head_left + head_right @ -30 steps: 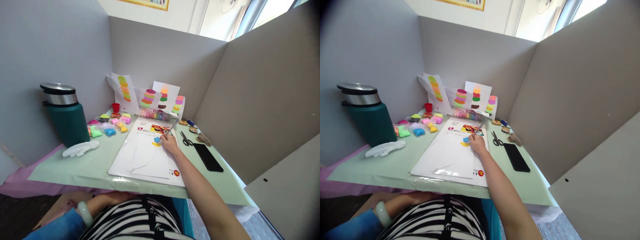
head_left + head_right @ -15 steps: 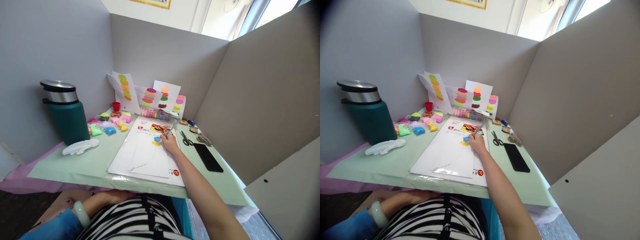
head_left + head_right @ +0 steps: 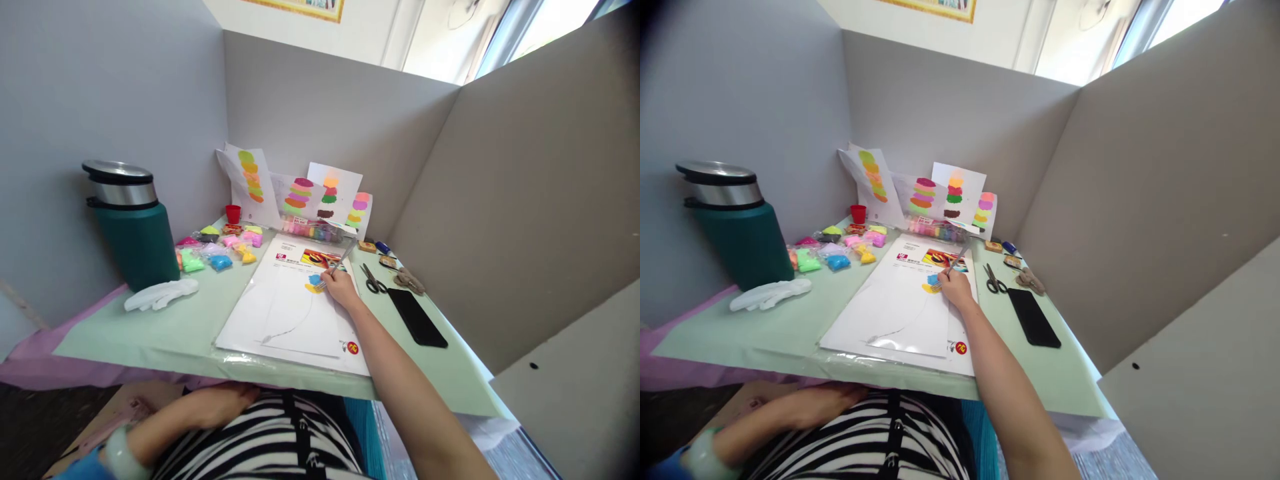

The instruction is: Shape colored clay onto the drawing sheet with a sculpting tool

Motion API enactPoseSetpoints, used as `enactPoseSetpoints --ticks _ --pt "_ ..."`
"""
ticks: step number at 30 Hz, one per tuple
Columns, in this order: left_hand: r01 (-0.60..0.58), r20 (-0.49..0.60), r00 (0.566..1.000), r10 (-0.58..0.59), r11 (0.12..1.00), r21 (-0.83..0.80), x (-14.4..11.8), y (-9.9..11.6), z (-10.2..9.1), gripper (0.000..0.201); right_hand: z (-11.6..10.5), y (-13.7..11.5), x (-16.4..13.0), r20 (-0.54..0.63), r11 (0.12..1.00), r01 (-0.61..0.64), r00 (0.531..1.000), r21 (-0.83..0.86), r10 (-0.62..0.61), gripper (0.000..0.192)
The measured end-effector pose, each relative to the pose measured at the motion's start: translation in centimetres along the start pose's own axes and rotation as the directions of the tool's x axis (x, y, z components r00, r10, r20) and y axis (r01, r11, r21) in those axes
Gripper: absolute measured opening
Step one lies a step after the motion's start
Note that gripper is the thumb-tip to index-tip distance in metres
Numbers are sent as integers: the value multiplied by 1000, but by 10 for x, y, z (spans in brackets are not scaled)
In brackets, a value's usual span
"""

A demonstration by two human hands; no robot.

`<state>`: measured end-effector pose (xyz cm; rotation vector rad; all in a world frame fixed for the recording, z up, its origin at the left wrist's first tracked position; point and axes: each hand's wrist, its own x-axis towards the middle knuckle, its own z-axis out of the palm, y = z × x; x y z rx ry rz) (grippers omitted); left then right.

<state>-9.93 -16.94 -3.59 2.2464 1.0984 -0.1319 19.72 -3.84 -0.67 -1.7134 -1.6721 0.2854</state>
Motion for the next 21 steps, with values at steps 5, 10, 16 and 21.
enactPoseSetpoints --ticks 5,10,16,21 --pt "-159 32 987 157 942 294 -39 61 -46 44 0 0 0 11 1000 -8 1000 1 8 21" --pt "-45 -217 959 181 855 517 15 104 -118 39 3 2 0 1 1000 21 1000 -18 -21 23" --pt "123 -396 911 111 845 521 149 65 -134 32 3 2 0 19 999 6 1000 -32 -6 22" --pt "108 -459 879 131 882 459 175 34 -106 41 3 0 -1 15 999 9 1000 -46 -9 22"
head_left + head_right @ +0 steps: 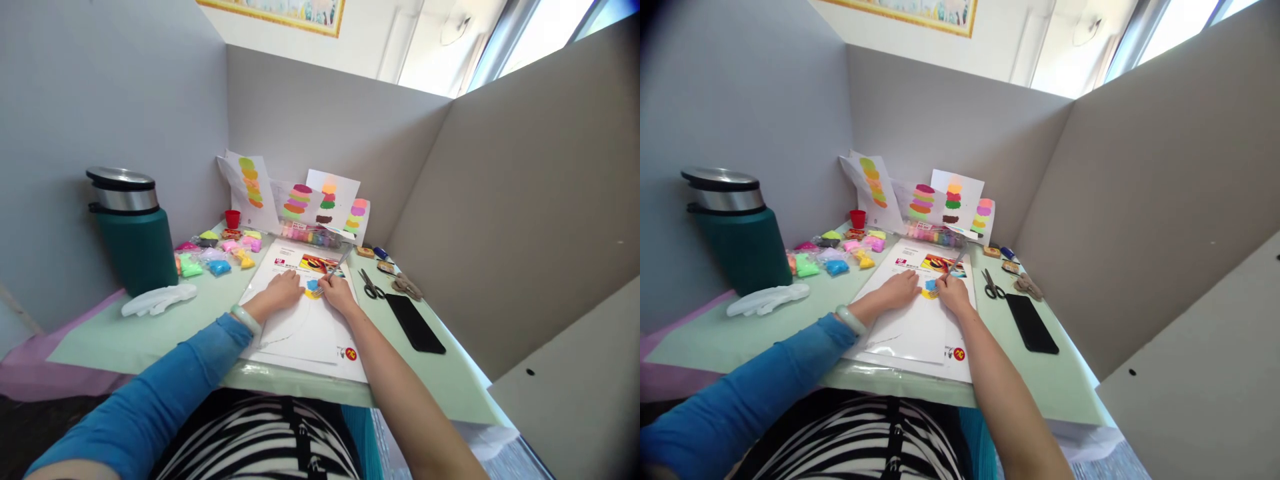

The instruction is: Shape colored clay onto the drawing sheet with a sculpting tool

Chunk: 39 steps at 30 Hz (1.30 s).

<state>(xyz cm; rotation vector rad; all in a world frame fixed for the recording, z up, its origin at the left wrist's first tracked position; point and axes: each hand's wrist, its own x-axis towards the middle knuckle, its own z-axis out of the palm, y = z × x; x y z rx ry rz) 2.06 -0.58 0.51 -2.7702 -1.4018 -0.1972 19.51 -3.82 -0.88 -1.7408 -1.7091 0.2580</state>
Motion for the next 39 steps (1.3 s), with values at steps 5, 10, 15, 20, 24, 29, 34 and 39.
enactPoseSetpoints --ticks 5,10,15,20,24,29,34,39 --pt "16 31 999 -14 999 -45 -5 -3 13 49 -1 0 0 -32 996 -40 999 -80 38 24" --pt "7 13 1000 -6 998 -59 -2 -5 16 50 -3 2 2 -50 990 -75 996 -122 70 24" --pt "3 2 1000 -3 999 -51 -4 -3 14 48 -4 2 3 -62 982 -113 993 -150 105 26" --pt "4 6 1000 -4 999 -34 -5 -2 11 46 -6 3 4 -88 989 -113 991 -92 105 27" --pt "6 19 1000 -5 999 -35 -6 0 9 46 -5 1 3 -65 997 -72 995 -5 71 25" --pt "3 0 1000 -3 999 -35 -5 -1 10 46 -1 -3 2 -17 994 -72 997 -84 71 24" --pt "8 12 1000 -7 999 -39 -4 -2 12 46 -3 1 4 -72 978 -118 992 -171 107 29" --pt "0 6 1000 1 999 -39 -6 -2 11 45 -4 3 4 -92 988 -103 991 -118 92 28"
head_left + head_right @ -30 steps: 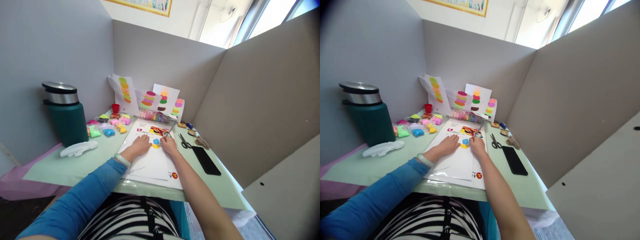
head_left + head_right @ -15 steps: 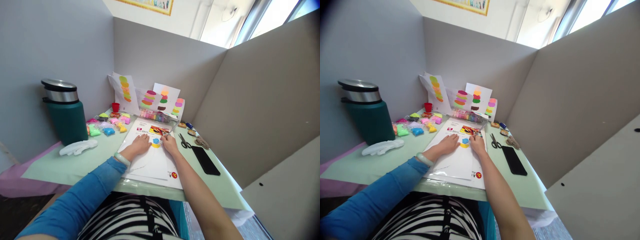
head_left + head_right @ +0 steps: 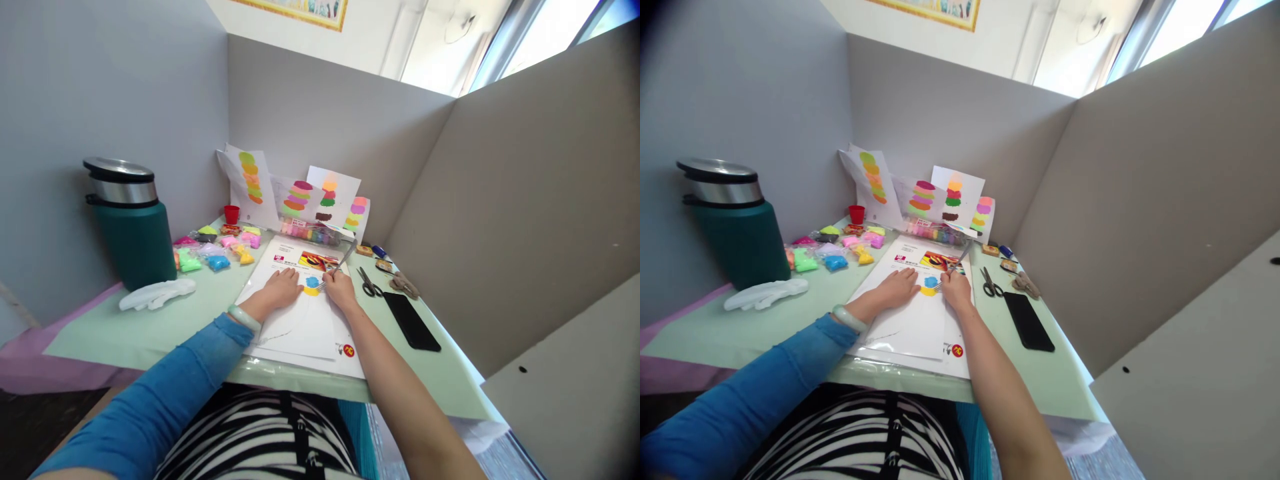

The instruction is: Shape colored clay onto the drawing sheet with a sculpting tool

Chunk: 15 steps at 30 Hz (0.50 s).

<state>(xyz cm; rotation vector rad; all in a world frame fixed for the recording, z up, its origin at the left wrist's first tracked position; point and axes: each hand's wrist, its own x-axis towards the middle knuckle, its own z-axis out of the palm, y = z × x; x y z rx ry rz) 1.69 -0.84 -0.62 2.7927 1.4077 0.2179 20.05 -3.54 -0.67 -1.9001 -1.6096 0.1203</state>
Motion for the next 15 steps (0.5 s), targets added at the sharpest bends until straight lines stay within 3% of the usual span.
enactPoseSetpoints --ticks 5,15 --pt "2 -2 1000 -2 1000 -2 -1 1 -2 47 5 -6 -3 51 991 95 994 90 -100 24" --pt "2 6 1000 -2 1000 -1 1 0 0 46 2 -3 0 20 998 7 1000 -61 -5 28"
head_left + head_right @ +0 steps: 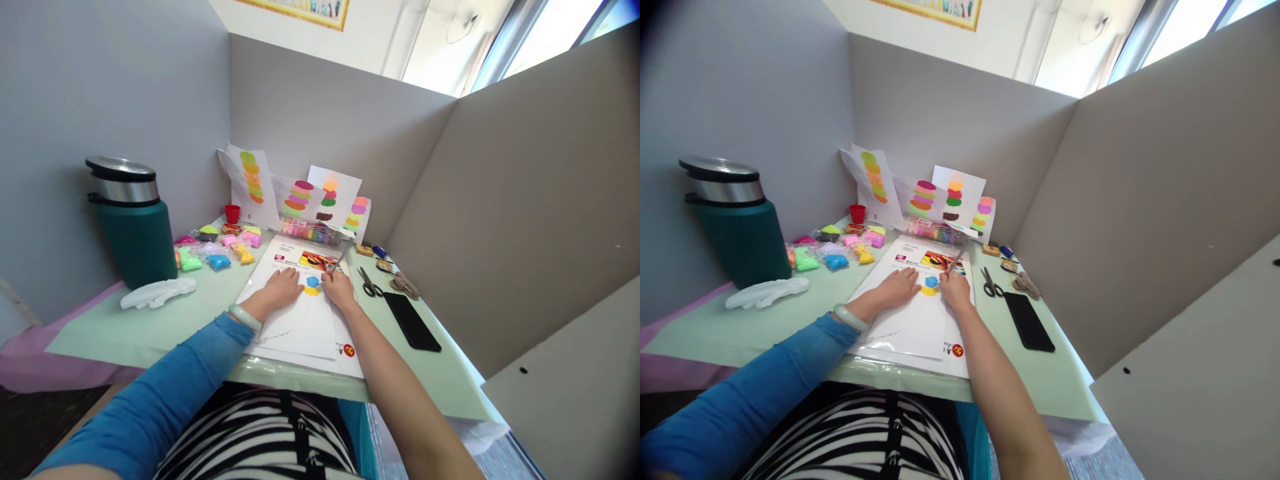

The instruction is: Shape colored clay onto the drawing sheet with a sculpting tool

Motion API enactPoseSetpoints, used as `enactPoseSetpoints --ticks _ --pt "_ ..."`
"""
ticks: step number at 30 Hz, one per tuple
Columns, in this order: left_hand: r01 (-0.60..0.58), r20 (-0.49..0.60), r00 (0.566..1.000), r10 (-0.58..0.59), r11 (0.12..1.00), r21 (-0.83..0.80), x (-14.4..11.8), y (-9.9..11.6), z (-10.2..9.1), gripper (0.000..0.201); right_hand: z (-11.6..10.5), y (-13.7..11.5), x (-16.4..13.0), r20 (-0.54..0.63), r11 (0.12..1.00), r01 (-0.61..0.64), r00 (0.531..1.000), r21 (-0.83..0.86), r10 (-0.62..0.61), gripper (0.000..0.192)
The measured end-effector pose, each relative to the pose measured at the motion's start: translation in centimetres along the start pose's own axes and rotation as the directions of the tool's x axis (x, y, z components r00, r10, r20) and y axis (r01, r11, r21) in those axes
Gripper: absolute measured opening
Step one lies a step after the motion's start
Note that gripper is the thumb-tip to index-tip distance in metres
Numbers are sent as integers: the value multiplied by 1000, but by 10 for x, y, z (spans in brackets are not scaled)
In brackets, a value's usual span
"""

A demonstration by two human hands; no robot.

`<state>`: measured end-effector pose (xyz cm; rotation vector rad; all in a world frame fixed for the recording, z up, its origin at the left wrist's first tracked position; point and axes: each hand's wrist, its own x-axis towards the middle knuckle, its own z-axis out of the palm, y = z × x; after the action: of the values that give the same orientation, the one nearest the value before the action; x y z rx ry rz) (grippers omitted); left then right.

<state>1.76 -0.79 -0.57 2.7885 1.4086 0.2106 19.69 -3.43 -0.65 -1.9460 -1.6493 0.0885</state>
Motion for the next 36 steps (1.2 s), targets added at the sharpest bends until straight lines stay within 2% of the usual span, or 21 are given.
enactPoseSetpoints --ticks 11,20,27,36 --pt "-2 2 1000 2 1000 -4 -3 2 -5 46 -4 5 1 -40 999 -42 998 -19 41 31" --pt "-7 -21 1000 7 1000 9 -5 3 -7 42 -2 5 2 -22 995 -71 997 -66 70 32" --pt "5 20 1000 -5 1000 -12 -4 4 -8 47 -2 6 2 -43 994 -79 996 -74 76 33" --pt "7 23 1000 -7 1000 -8 -4 3 -7 47 -1 8 2 -58 992 -83 995 -97 78 34"
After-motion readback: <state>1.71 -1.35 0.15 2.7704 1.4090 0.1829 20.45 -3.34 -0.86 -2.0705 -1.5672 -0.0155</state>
